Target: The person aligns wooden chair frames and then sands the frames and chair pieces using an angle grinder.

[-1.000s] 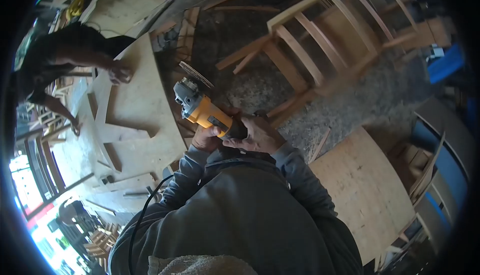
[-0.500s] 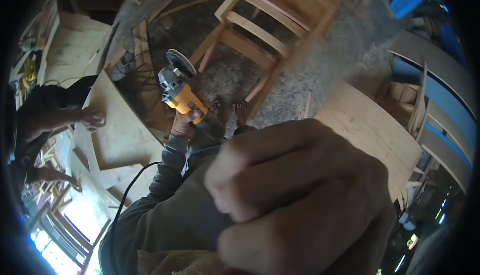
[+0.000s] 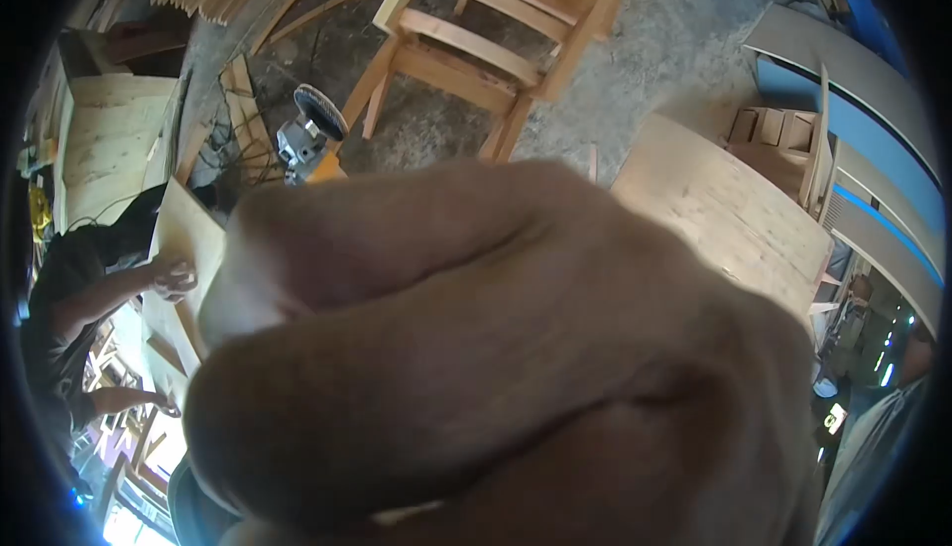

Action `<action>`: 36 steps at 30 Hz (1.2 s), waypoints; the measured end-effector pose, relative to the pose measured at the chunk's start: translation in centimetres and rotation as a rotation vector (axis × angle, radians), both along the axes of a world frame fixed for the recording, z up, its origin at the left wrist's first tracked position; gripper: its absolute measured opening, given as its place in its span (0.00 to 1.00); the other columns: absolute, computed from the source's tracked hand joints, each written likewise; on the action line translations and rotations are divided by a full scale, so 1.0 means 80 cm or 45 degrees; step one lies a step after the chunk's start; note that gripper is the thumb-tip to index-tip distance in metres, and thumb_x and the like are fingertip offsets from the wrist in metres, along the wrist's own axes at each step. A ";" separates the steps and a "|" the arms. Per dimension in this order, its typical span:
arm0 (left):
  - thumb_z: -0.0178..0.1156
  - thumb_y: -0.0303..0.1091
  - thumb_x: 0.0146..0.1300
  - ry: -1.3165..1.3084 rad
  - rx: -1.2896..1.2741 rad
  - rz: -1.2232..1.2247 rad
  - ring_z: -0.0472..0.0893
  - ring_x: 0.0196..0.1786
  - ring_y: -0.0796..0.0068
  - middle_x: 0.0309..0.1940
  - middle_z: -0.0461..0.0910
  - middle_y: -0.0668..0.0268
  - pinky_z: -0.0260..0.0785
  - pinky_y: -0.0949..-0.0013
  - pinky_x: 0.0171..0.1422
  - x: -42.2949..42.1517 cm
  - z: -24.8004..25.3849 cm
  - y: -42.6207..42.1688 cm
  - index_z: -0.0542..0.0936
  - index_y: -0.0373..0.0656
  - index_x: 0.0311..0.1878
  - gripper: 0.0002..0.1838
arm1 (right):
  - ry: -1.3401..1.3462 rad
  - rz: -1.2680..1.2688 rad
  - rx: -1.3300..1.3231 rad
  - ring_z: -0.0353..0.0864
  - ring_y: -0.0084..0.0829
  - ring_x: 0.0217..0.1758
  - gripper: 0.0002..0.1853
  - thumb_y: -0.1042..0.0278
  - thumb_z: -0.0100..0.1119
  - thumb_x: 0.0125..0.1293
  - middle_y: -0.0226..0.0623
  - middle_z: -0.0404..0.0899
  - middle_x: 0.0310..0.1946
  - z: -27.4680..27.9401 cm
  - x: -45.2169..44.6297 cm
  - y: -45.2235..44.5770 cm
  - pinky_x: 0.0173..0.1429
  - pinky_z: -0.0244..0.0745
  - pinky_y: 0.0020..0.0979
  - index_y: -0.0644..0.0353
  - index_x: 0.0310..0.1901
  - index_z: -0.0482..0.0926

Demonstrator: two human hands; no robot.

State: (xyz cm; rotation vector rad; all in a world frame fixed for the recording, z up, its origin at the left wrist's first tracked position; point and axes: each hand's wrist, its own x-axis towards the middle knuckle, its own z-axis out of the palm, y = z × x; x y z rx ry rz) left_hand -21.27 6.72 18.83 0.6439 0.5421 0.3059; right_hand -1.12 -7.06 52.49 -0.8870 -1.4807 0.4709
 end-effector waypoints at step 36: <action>0.57 0.50 0.79 0.156 -0.373 -0.280 0.83 0.60 0.68 0.60 0.83 0.61 0.75 0.62 0.68 0.221 -0.113 0.078 0.75 0.37 0.69 0.27 | 0.971 -0.820 -1.334 0.87 0.28 0.46 0.28 0.70 0.77 0.54 0.36 0.87 0.46 -0.492 0.036 0.085 0.52 0.82 0.31 0.66 0.57 0.79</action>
